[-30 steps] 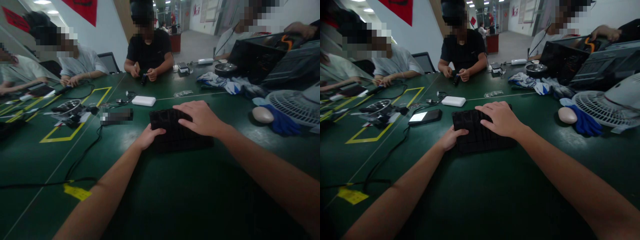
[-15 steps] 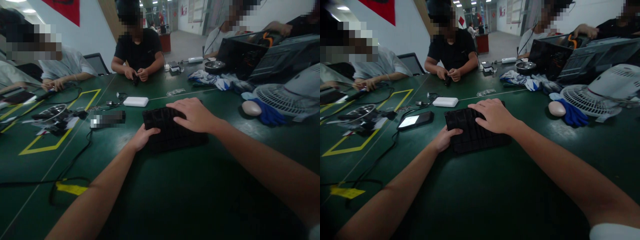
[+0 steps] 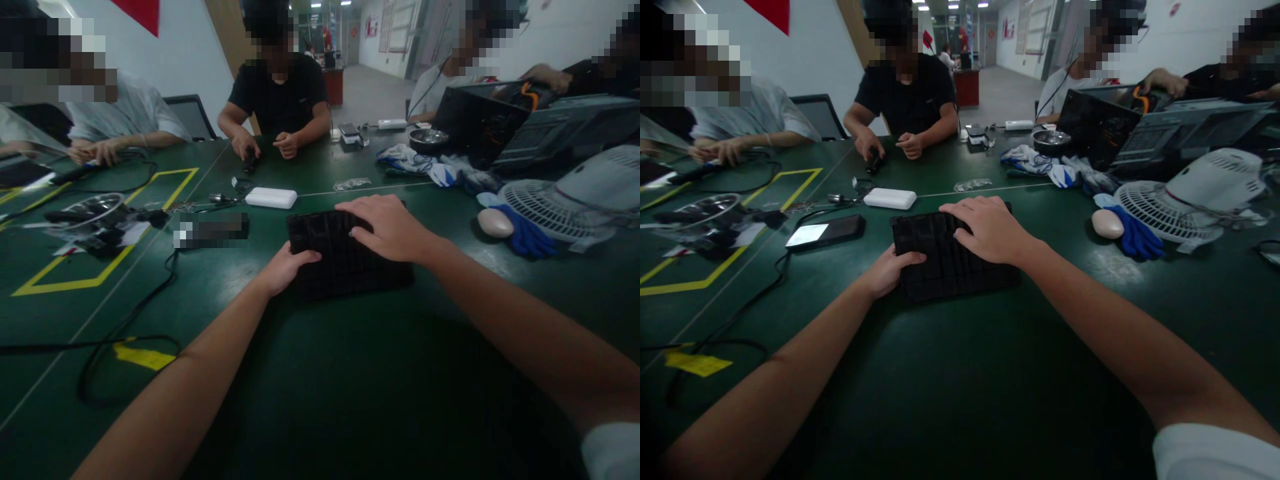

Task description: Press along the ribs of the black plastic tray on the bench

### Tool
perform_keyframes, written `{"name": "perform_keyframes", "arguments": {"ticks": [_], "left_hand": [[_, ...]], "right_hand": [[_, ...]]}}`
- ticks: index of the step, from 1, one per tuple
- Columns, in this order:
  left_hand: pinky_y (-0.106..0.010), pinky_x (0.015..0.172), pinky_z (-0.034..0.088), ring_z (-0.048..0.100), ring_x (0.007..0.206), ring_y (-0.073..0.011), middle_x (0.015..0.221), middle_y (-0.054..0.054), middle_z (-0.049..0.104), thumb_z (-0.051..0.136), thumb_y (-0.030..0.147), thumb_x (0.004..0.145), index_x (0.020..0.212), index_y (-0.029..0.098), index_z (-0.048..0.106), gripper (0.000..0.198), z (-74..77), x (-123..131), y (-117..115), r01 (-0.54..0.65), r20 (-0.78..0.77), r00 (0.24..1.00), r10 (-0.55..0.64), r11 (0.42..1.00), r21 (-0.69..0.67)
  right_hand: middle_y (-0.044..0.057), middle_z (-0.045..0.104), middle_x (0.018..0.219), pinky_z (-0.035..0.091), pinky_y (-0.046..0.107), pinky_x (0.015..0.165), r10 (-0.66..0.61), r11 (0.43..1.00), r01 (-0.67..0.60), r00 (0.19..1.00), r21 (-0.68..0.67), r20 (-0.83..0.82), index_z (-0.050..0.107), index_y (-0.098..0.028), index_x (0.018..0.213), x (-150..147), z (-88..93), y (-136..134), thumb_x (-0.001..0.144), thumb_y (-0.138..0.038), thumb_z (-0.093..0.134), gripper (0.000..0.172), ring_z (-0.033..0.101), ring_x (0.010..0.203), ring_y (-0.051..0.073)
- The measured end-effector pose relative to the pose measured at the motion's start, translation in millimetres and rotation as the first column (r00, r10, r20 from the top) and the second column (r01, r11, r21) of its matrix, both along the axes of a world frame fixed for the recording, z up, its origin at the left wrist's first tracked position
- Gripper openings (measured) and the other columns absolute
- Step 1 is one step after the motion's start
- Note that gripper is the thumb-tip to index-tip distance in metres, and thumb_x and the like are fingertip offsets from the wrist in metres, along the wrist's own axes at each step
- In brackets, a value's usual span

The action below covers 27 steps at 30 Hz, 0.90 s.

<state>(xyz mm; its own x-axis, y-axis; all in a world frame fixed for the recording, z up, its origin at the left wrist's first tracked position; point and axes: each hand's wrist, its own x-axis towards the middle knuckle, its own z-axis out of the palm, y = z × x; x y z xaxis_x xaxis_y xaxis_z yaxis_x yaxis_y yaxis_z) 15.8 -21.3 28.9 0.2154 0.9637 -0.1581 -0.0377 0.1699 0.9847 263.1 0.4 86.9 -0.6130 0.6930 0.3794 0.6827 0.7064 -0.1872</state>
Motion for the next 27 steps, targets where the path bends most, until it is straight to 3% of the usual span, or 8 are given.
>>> {"name": "perform_keyframes", "arguments": {"ticks": [16,27], "left_hand": [[-0.053,0.103,0.050,0.070,0.103,-0.0308,0.105,-0.008,0.076,0.080,0.025,0.064,0.105,0.018,0.072,0.042,-0.3,0.9,2.9,0.037,0.010,0.999,-0.037,0.999,0.020],[-0.051,0.104,0.049,0.070,0.103,-0.0306,0.107,-0.008,0.076,0.082,0.026,0.063,0.105,0.018,0.073,0.044,-1.3,1.2,3.3,0.035,0.035,0.999,-0.035,0.999,0.014]], "right_hand": [[0.010,0.066,0.134,0.034,0.047,0.102,-0.040,0.999,0.040,0.999,0.029,-0.006,0.055,-0.021,0.141,-2.7,-0.7,-2.9,0.092,-0.034,0.050,0.051,0.058,0.120,0.031],[0.009,0.065,0.128,0.033,0.046,0.102,-0.145,0.971,0.149,0.989,0.185,-0.034,0.054,-0.023,0.142,-10.1,-23.4,-4.0,0.092,-0.036,0.047,0.053,0.055,0.117,0.031]]}}
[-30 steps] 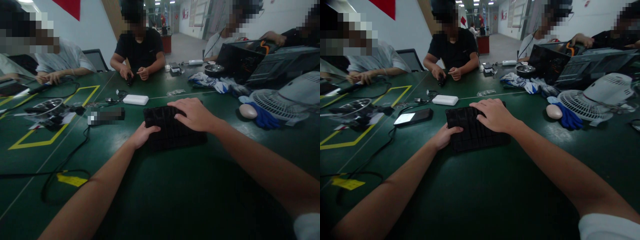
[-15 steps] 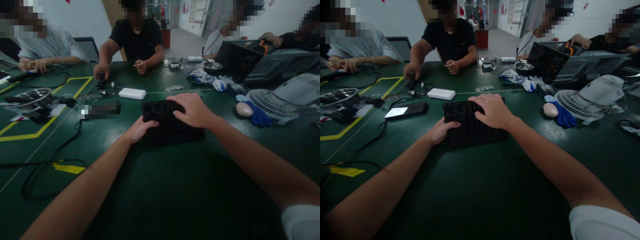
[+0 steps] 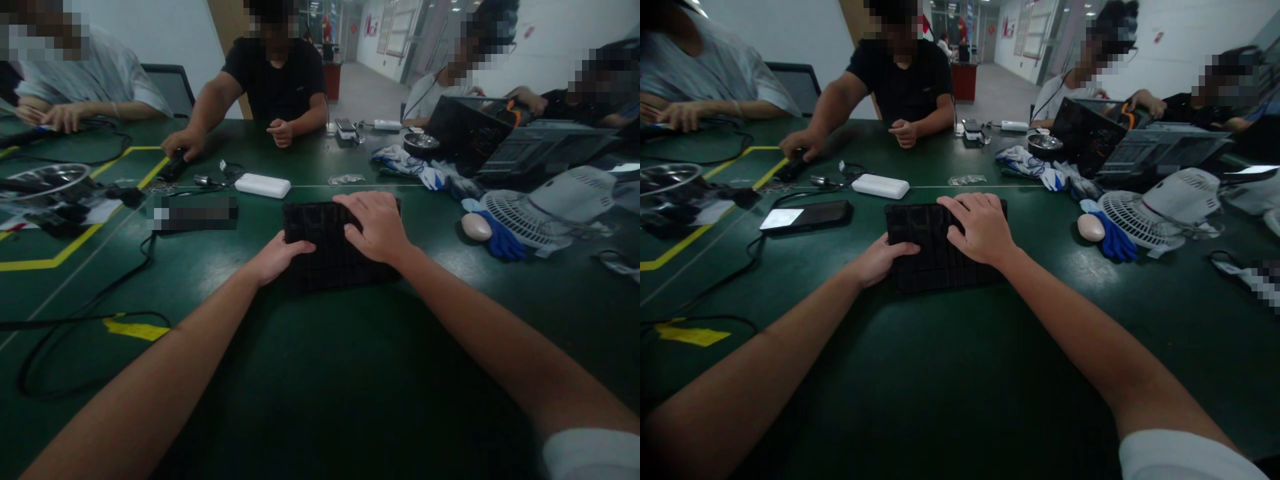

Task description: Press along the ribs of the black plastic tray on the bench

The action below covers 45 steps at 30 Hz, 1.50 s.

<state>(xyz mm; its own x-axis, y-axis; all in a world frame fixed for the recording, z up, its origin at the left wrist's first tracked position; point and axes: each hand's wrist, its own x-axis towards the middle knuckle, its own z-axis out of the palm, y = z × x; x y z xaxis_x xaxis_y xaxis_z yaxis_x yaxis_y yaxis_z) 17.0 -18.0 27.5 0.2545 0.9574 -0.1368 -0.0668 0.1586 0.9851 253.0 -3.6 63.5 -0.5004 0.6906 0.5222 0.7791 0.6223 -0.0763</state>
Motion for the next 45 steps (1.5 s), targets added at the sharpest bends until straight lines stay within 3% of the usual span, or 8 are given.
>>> {"name": "perform_keyframes", "arguments": {"ticks": [13,19,38,45], "left_hand": [[-0.055,0.103,0.048,0.068,0.105,-0.0325,0.107,-0.010,0.075,0.079,0.025,0.064,0.105,0.016,0.071,0.043,-0.6,0.0,0.6,0.017,-0.015,1.000,-0.017,1.000,0.013],[-0.055,0.105,0.048,0.067,0.112,-0.0347,0.107,-0.009,0.075,0.080,0.028,0.064,0.110,0.018,0.072,0.048,2.0,-1.1,-0.4,0.035,-0.026,0.999,-0.034,0.999,0.018],[-0.056,0.106,0.049,0.069,0.110,-0.0351,0.114,-0.010,0.075,0.083,0.031,0.062,0.122,0.018,0.066,0.064,4.3,-3.4,-2.4,-0.055,-0.082,0.995,0.050,0.997,-0.052],[-0.055,0.107,0.048,0.067,0.115,-0.0361,0.112,-0.010,0.075,0.083,0.030,0.062,0.118,0.018,0.068,0.059,3.3,-5.0,-1.6,-0.044,-0.089,0.995,0.041,0.998,-0.035]], "right_hand": [[0.010,0.063,0.127,0.033,0.048,0.103,-0.020,0.997,0.020,1.000,0.075,0.000,0.052,-0.023,0.144,-0.9,-9.9,-0.4,0.095,-0.038,0.042,0.052,0.054,0.117,0.031],[0.009,0.062,0.129,0.031,0.050,0.104,-0.020,0.999,0.020,1.000,0.049,-0.015,0.051,-0.025,0.146,-1.0,-10.5,-0.5,0.098,-0.039,0.038,0.051,0.052,0.118,0.032],[0.009,0.064,0.127,0.031,0.045,0.101,-0.010,0.991,0.012,1.000,0.131,-0.013,0.054,-0.022,0.143,-2.9,-11.0,2.0,0.101,-0.036,0.039,0.047,0.053,0.115,0.028],[0.009,0.064,0.127,0.031,0.045,0.102,-0.016,0.994,0.017,1.000,0.111,-0.007,0.053,-0.022,0.144,-2.8,-9.8,0.9,0.101,-0.036,0.039,0.047,0.052,0.115,0.028]]}}
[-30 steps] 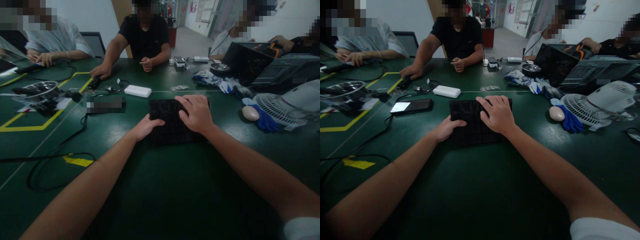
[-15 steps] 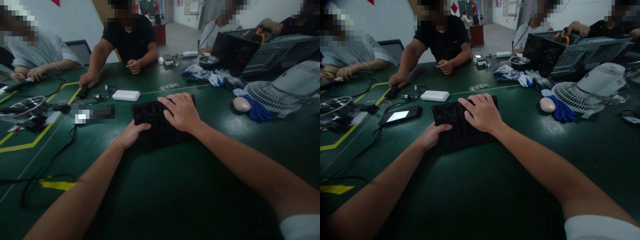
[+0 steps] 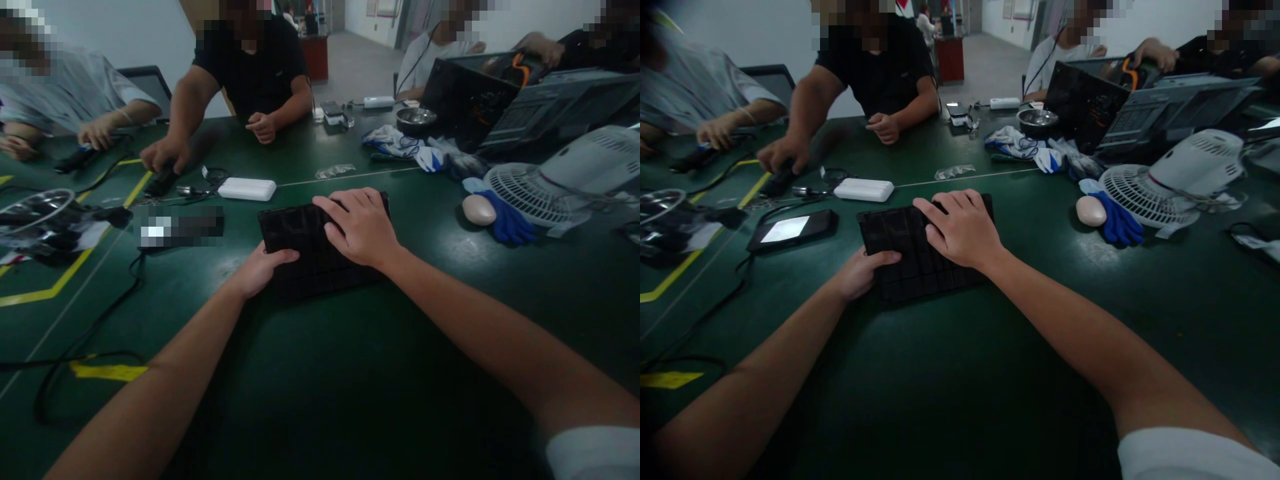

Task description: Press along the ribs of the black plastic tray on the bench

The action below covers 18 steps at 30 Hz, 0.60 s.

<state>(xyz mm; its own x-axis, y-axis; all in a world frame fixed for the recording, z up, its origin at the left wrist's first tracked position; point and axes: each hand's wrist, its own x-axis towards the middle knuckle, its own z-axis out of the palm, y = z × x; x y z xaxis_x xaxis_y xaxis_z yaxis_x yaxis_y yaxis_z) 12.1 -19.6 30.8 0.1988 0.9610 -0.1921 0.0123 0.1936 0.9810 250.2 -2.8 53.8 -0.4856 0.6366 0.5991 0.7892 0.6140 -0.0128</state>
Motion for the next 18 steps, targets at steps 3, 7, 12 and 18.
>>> {"name": "perform_keyframes", "arguments": {"ticks": [3,7,12,18], "left_hand": [[-0.054,0.107,0.049,0.067,0.115,-0.0356,0.111,-0.009,0.076,0.083,0.030,0.063,0.119,0.019,0.069,0.059,0.0,0.1,-0.1,0.003,0.008,1.000,-0.003,1.000,0.003],[-0.055,0.107,0.049,0.069,0.110,-0.0343,0.108,-0.008,0.076,0.082,0.029,0.064,0.119,0.019,0.068,0.058,-0.9,0.8,-0.3,0.002,0.010,1.000,-0.002,1.000,0.005],[-0.056,0.104,0.052,0.072,0.104,-0.0327,0.107,-0.009,0.076,0.080,0.028,0.064,0.116,0.018,0.068,0.054,0.7,5.1,-2.4,-0.024,0.021,0.999,0.024,1.000,0.014],[-0.054,0.105,0.052,0.072,0.107,-0.0332,0.109,-0.009,0.077,0.079,0.027,0.064,0.115,0.018,0.069,0.053,4.2,9.2,-4.7,-0.024,0.042,0.999,0.023,1.000,0.019]], "right_hand": [[0.009,0.064,0.127,0.030,0.045,0.102,0.000,1.000,0.000,1.000,-0.006,-0.004,0.053,-0.022,0.143,-0.1,-0.3,0.3,0.101,-0.036,0.039,0.047,0.052,0.115,0.028],[0.009,0.063,0.127,0.030,0.046,0.103,-0.006,1.000,0.006,1.000,-0.007,-0.008,0.053,-0.023,0.143,-0.3,-0.8,0.5,0.101,-0.037,0.039,0.047,0.052,0.115,0.028],[0.008,0.064,0.126,0.030,0.045,0.103,-0.011,1.000,0.011,1.000,0.002,-0.018,0.053,-0.022,0.143,-0.5,-1.1,1.1,0.100,-0.037,0.039,0.048,0.052,0.114,0.028],[0.010,0.062,0.129,0.030,0.046,0.103,0.006,1.000,-0.006,1.000,-0.008,0.002,0.051,-0.022,0.145,1.3,-0.7,2.7,0.097,-0.040,0.042,0.052,0.051,0.116,0.030]]}}
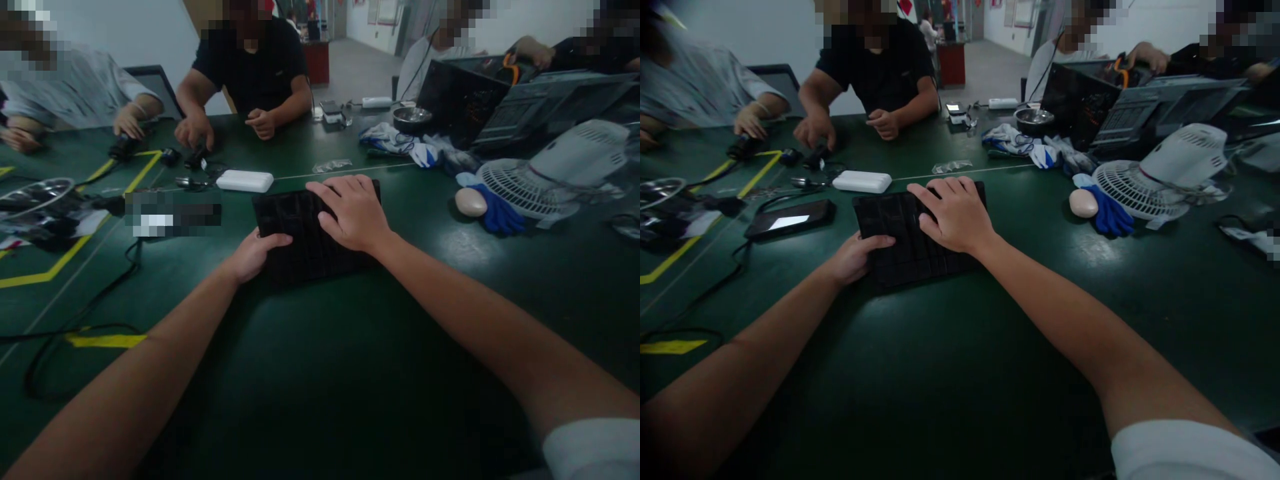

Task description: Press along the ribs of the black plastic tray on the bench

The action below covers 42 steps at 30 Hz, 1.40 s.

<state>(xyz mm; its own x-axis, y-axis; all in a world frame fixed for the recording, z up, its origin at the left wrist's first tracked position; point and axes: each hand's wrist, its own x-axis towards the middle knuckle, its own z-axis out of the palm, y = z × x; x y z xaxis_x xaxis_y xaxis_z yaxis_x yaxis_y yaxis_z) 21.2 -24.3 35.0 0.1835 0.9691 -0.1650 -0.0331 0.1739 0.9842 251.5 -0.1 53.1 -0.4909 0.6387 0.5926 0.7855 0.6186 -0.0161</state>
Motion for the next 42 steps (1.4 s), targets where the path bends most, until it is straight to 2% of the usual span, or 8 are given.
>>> {"name": "perform_keyframes", "arguments": {"ticks": [4,9,15,25,29,33,37,42], "left_hand": [[-0.054,0.105,0.053,0.071,0.108,-0.0342,0.111,-0.010,0.077,0.079,0.027,0.064,0.115,0.018,0.069,0.053,1.7,1.7,-1.3,-0.003,-0.005,1.000,0.003,1.000,-0.011],[-0.054,0.101,0.056,0.071,0.110,-0.0349,0.107,-0.006,0.078,0.079,0.025,0.062,0.126,0.026,0.066,0.065,6.3,4.8,-4.0,-0.054,-0.023,0.998,0.053,0.999,-0.007],[-0.054,0.102,0.057,0.068,0.116,-0.0375,0.110,-0.007,0.078,0.080,0.028,0.064,0.121,0.027,0.070,0.059,4.7,2.6,-3.2,-0.065,-0.056,0.996,0.064,0.998,-0.021],[-0.055,0.101,0.056,0.068,0.116,-0.0391,0.112,-0.008,0.077,0.081,0.028,0.061,0.123,0.027,0.069,0.063,4.6,3.4,-2.6,-0.097,-0.061,0.994,0.096,0.995,-0.013],[-0.054,0.101,0.056,0.070,0.112,-0.0372,0.108,-0.008,0.077,0.079,0.029,0.062,0.120,0.025,0.070,0.059,6.2,5.3,-3.4,-0.083,-0.048,0.995,0.082,0.996,-0.015],[-0.056,0.101,0.055,0.070,0.109,-0.0354,0.111,-0.009,0.076,0.078,0.027,0.062,0.124,0.022,0.066,0.063,6.6,7.0,-4.0,-0.061,-0.035,0.998,0.061,0.998,-0.001],[-0.056,0.104,0.053,0.071,0.105,-0.0333,0.109,-0.010,0.076,0.078,0.027,0.061,0.126,0.018,0.064,0.066,4.6,7.5,-3.8,-0.049,-0.009,0.999,0.050,0.999,0.016],[-0.056,0.105,0.051,0.070,0.106,-0.0333,0.110,-0.010,0.076,0.078,0.028,0.063,0.120,0.018,0.066,0.060,-0.1,5.1,-2.1,-0.015,-0.006,1.000,0.016,0.999,0.034]], "right_hand": [[0.010,0.060,0.130,0.029,0.048,0.105,-0.005,1.000,0.005,1.000,-0.010,0.014,0.048,-0.021,0.147,0.3,1.1,0.0,0.096,-0.037,0.042,0.053,0.049,0.118,0.031],[0.011,0.059,0.130,0.028,0.049,0.106,-0.008,1.000,0.008,1.000,-0.025,0.010,0.047,-0.020,0.146,-1.1,2.5,-0.3,0.097,-0.037,0.040,0.052,0.048,0.120,0.031],[0.010,0.059,0.132,0.030,0.049,0.108,-0.021,0.999,0.022,1.000,-0.043,0.014,0.046,-0.022,0.147,-1.2,5.4,-1.6,0.098,-0.036,0.039,0.051,0.048,0.122,0.030],[0.011,0.054,0.138,0.030,0.050,0.108,-0.074,0.994,0.085,0.984,-0.061,0.165,0.038,-0.022,0.153,-1.5,12.2,-5.5,0.102,-0.037,0.030,0.054,0.045,0.126,0.032],[0.011,0.057,0.135,0.029,0.049,0.108,-0.043,0.997,0.048,0.996,-0.065,0.083,0.043,-0.023,0.150,-1.4,9.9,-4.4,0.099,-0.037,0.035,0.054,0.047,0.124,0.031],[0.010,0.060,0.132,0.029,0.048,0.107,-0.019,0.999,0.020,1.000,-0.034,0.019,0.047,-0.023,0.147,-0.7,5.3,-2.5,0.097,-0.038,0.039,0.052,0.048,0.121,0.031],[0.011,0.060,0.131,0.029,0.048,0.106,-0.018,1.000,0.018,1.000,-0.016,0.008,0.049,-0.022,0.145,-0.6,2.2,-1.4,0.096,-0.038,0.041,0.052,0.049,0.120,0.031],[0.011,0.061,0.130,0.029,0.048,0.105,-0.019,1.000,0.019,1.000,0.000,0.008,0.050,-0.021,0.145,-0.9,0.0,-0.7,0.096,-0.039,0.042,0.053,0.050,0.120,0.031]]}}
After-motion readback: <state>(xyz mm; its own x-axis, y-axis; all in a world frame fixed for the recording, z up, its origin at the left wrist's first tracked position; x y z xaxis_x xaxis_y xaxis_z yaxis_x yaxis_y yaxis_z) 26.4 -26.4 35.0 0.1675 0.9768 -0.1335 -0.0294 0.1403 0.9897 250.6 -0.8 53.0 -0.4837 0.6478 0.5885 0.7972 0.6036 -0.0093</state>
